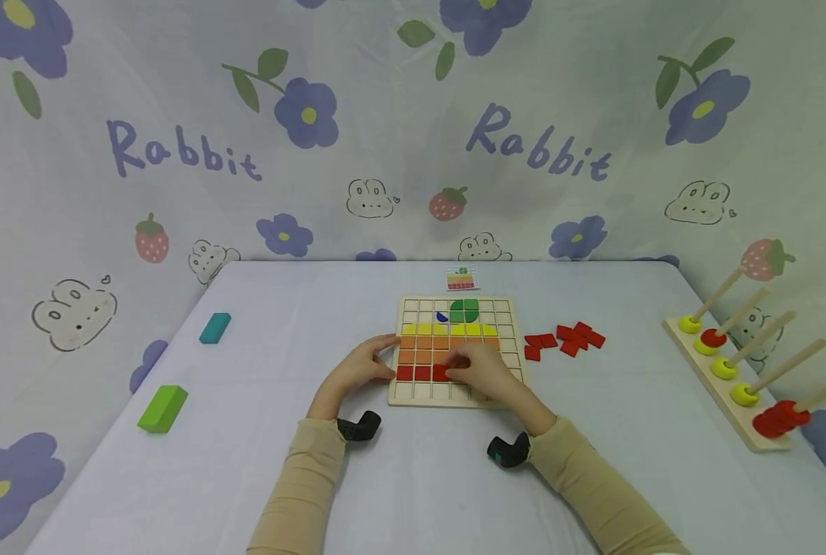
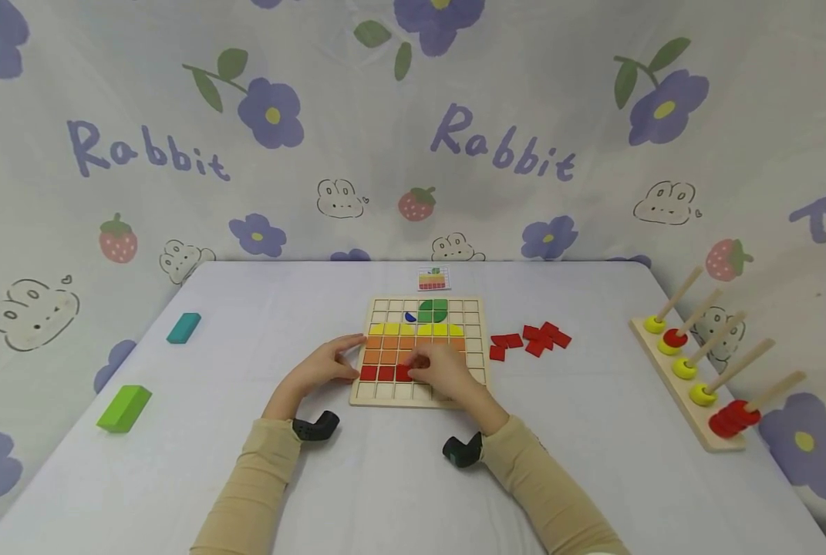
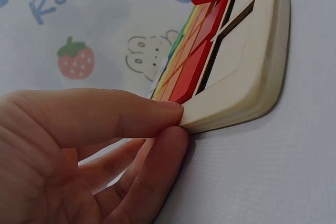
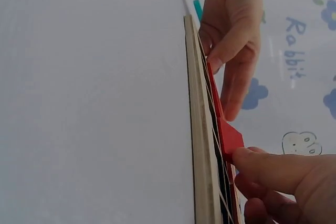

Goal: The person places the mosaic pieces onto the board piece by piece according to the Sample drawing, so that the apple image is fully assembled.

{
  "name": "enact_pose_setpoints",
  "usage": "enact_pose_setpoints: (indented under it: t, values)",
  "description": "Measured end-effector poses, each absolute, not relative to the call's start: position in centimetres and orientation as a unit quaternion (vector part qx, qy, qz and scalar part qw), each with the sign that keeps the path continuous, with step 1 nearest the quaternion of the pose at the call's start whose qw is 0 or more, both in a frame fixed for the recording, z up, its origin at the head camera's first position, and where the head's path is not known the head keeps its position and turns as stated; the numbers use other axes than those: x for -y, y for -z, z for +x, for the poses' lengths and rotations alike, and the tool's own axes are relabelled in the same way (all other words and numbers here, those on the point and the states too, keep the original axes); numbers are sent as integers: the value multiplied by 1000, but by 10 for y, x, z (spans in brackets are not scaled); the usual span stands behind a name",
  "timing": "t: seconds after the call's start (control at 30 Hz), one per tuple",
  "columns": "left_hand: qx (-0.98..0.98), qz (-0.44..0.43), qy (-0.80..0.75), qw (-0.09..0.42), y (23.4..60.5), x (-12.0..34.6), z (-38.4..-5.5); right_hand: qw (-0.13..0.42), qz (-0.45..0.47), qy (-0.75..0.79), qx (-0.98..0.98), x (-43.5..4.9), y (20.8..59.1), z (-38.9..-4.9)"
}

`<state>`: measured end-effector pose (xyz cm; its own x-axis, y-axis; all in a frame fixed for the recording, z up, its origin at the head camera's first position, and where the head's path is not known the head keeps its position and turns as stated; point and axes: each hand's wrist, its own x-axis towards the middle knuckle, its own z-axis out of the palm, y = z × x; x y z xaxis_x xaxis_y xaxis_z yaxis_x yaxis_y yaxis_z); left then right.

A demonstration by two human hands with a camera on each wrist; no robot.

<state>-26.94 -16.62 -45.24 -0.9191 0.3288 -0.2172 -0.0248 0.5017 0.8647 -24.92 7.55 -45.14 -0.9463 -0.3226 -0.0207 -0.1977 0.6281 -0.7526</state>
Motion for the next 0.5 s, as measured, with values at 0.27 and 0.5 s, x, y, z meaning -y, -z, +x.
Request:
enact_pose_setpoints:
  t: [0.27, 0.5]
  values:
    - [-852, 84, -484, 181, 453, 165, -270, 69, -152, 360, -918, -77, 454, -249]
    - [-855, 94, -480, 173, 454, 166, -271, 64, -144, 441, -884, -102, 438, -262]
